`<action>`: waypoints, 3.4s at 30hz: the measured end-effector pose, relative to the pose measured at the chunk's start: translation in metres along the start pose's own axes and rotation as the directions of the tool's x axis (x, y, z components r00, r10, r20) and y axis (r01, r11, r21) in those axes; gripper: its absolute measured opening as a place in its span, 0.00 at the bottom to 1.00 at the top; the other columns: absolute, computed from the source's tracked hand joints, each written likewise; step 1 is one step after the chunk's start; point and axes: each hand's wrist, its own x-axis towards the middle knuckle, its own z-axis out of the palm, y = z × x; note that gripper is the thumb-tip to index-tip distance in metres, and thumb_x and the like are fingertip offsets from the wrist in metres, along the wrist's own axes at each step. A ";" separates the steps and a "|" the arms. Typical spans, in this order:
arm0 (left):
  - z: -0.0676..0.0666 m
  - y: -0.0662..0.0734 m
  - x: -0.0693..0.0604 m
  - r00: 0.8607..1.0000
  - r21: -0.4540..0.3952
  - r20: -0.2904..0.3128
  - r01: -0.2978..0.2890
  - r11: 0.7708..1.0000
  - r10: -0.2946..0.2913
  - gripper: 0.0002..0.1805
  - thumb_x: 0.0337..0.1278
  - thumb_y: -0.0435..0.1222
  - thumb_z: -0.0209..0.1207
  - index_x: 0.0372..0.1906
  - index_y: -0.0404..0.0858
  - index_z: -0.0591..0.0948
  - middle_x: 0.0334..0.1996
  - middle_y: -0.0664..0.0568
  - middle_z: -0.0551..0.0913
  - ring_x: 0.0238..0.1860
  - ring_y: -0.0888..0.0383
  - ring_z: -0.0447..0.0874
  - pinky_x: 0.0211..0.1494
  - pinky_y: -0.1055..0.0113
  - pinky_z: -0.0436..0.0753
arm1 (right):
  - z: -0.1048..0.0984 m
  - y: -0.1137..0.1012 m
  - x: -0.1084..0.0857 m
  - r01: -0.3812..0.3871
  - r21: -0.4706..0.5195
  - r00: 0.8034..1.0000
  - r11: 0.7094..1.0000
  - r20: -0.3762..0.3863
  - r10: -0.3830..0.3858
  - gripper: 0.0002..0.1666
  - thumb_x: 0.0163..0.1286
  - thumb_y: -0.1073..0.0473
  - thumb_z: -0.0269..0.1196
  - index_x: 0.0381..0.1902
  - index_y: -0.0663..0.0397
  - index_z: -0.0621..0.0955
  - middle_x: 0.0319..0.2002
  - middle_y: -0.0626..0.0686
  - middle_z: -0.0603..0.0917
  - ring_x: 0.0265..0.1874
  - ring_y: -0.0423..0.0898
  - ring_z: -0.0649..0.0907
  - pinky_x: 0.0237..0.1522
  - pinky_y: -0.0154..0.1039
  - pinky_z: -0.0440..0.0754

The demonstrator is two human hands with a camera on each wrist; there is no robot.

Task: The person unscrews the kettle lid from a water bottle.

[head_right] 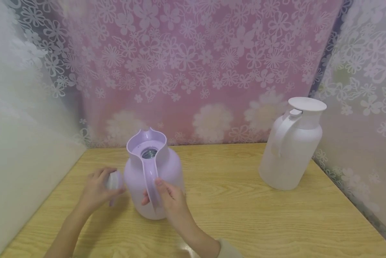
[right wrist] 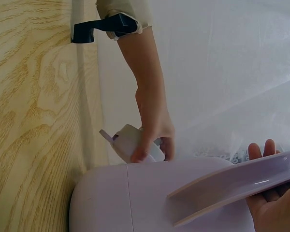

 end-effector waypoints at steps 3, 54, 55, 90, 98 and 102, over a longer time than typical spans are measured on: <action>0.003 0.001 0.000 0.998 0.089 0.047 -0.040 0.995 0.036 0.36 0.33 0.46 0.72 0.53 0.38 0.74 0.54 0.38 0.70 0.53 0.32 0.61 0.44 0.34 0.67 | 0.000 0.000 0.000 -0.004 0.003 1.000 1.000 -0.001 0.004 0.29 0.77 0.51 0.37 0.36 0.67 0.79 0.27 0.59 0.83 0.35 0.52 0.82 0.47 0.41 0.73; 0.035 0.001 0.008 0.975 0.291 0.198 -0.154 0.944 0.098 0.40 0.33 0.50 0.71 0.56 0.38 0.73 0.56 0.37 0.70 0.59 0.33 0.59 0.53 0.33 0.58 | 0.000 0.000 0.002 -0.004 0.013 1.000 1.000 -0.002 0.004 0.30 0.77 0.50 0.38 0.37 0.69 0.78 0.28 0.61 0.83 0.35 0.52 0.82 0.47 0.40 0.73; 0.036 0.001 0.008 0.977 0.289 0.190 -0.154 0.945 0.101 0.40 0.33 0.51 0.70 0.57 0.38 0.73 0.57 0.36 0.69 0.60 0.32 0.58 0.54 0.32 0.56 | 0.000 0.000 0.002 -0.006 0.014 1.000 1.000 -0.002 0.007 0.30 0.76 0.50 0.38 0.37 0.69 0.78 0.28 0.62 0.83 0.35 0.52 0.82 0.47 0.40 0.73; -0.015 0.018 0.017 0.991 0.214 0.056 -0.131 0.968 0.121 0.33 0.51 0.46 0.63 0.59 0.32 0.69 0.60 0.31 0.62 0.62 0.30 0.51 0.58 0.33 0.49 | -0.003 -0.007 0.000 -0.084 0.006 0.996 0.996 0.014 0.084 0.33 0.76 0.46 0.36 0.41 0.68 0.78 0.33 0.61 0.83 0.41 0.50 0.81 0.47 0.40 0.73; -0.041 0.051 0.017 0.947 0.201 -0.180 -0.229 0.953 0.265 0.26 0.50 0.40 0.63 0.54 0.32 0.72 0.56 0.35 0.68 0.59 0.36 0.58 0.61 0.40 0.50 | -0.020 -0.009 0.002 -0.026 -0.062 1.000 0.998 0.016 0.027 0.31 0.77 0.51 0.36 0.44 0.74 0.76 0.37 0.62 0.82 0.41 0.48 0.80 0.49 0.41 0.75; -0.052 0.074 0.012 0.883 0.170 -0.331 -0.290 0.942 0.332 0.23 0.48 0.36 0.64 0.51 0.31 0.74 0.55 0.38 0.70 0.60 0.39 0.60 0.61 0.42 0.53 | -0.035 -0.010 0.001 0.058 -0.103 0.998 0.993 -0.001 -0.058 0.29 0.77 0.56 0.35 0.42 0.76 0.75 0.38 0.63 0.80 0.40 0.48 0.81 0.47 0.42 0.76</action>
